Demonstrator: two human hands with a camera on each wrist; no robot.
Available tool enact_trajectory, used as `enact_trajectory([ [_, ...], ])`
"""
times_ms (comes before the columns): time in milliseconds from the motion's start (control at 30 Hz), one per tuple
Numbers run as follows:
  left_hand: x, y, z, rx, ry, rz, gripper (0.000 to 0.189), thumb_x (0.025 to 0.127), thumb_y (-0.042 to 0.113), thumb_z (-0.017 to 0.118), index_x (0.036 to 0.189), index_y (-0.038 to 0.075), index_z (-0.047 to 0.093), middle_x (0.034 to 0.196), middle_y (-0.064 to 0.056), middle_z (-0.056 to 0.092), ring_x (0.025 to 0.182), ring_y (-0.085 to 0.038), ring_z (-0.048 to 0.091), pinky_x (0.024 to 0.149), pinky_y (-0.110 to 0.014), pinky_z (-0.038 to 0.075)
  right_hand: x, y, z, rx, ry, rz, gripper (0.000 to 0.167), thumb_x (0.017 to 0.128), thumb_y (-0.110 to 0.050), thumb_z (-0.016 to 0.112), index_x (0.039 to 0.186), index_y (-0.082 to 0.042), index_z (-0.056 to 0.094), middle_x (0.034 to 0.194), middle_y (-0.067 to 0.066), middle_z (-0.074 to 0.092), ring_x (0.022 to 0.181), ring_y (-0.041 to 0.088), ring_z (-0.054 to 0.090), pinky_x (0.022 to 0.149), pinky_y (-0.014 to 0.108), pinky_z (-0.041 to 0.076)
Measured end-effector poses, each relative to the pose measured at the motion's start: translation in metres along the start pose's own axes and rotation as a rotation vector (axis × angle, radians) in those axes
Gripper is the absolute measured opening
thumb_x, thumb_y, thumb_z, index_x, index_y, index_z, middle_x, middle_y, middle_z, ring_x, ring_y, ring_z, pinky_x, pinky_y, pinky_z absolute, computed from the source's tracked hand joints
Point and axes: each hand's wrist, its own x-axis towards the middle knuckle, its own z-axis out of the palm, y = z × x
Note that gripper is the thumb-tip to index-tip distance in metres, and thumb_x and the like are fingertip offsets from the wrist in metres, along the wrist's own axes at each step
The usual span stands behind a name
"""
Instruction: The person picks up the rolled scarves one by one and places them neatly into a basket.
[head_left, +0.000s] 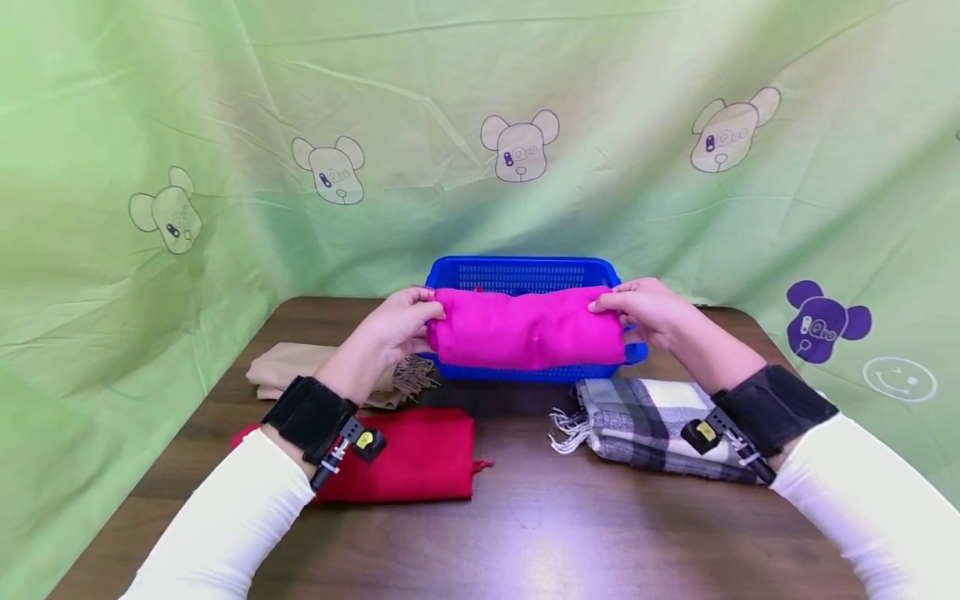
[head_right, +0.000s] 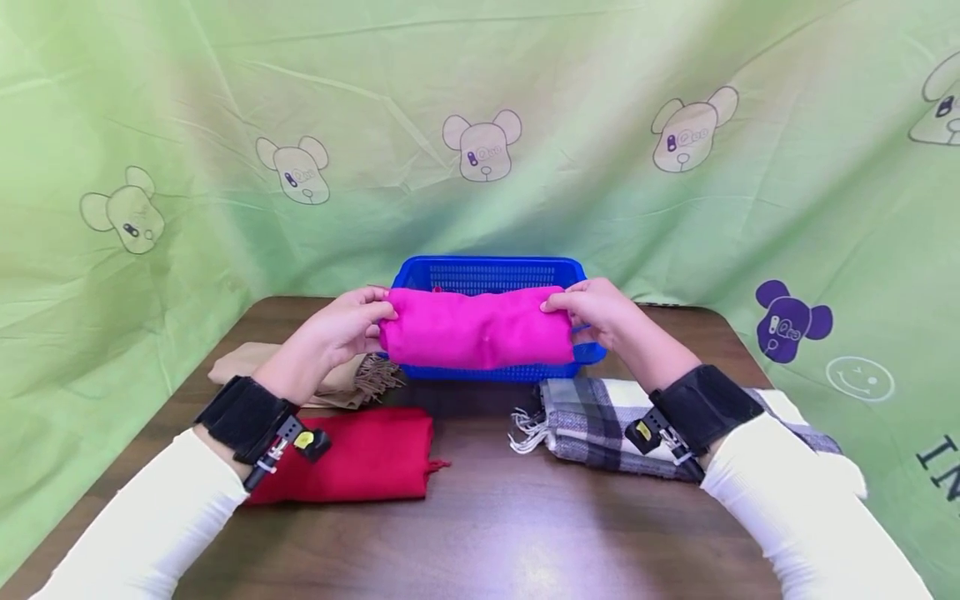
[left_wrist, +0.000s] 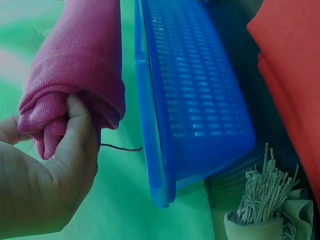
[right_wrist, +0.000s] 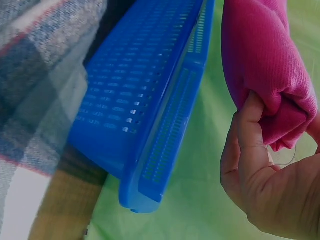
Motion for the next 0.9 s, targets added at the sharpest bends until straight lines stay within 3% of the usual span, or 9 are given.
enact_trajectory([
  [133,0.005,0.004,-0.003,-0.005,0.014,-0.005,0.031,0.093,0.001,0.049,0.123,0.004,0.044,0.112,-0.011,0.048,0.078,-0.020,0.057,0.066,-0.033,0.055,0.008,-0.006,0.003,-0.024,0.017,-0.012,0.018,0.087,-0.011,0.068,0.099,-0.001,0.060,0.078,-0.001,0.066,0.076,0.014,0.063,0.072,0.036,0.057],
  [400,0.019,0.009,-0.006,0.012,0.042,-0.019,0.033,0.092,0.001,0.050,0.124,0.005,0.045,0.117,-0.010,0.048,0.097,-0.026,0.056,0.078,-0.038,0.055,0.027,-0.011,0.002,-0.020,0.055,0.020,0.010,0.087,-0.010,0.067,0.089,-0.006,0.058,0.075,-0.002,0.063,0.073,0.012,0.062,0.071,0.033,0.057],
  [633,0.032,0.014,-0.004,-0.013,0.036,-0.033,0.040,0.093,0.002,0.049,0.133,0.004,0.042,0.128,-0.014,0.046,0.111,-0.032,0.054,0.093,-0.048,0.050,0.039,-0.015,0.000,-0.041,0.078,0.041,0.017,0.088,-0.010,0.066,0.098,-0.003,0.054,0.076,-0.001,0.061,0.074,0.013,0.061,0.070,0.033,0.056],
  [900,0.050,0.014,0.002,-0.005,0.069,-0.016,0.028,0.092,0.002,0.051,0.119,0.005,0.046,0.112,-0.011,0.051,0.093,-0.026,0.057,0.090,-0.047,0.051,0.051,-0.018,-0.002,-0.070,0.115,0.045,0.018,0.089,-0.011,0.064,0.099,-0.002,0.053,0.079,0.000,0.060,0.078,0.015,0.060,0.068,0.033,0.055],
])
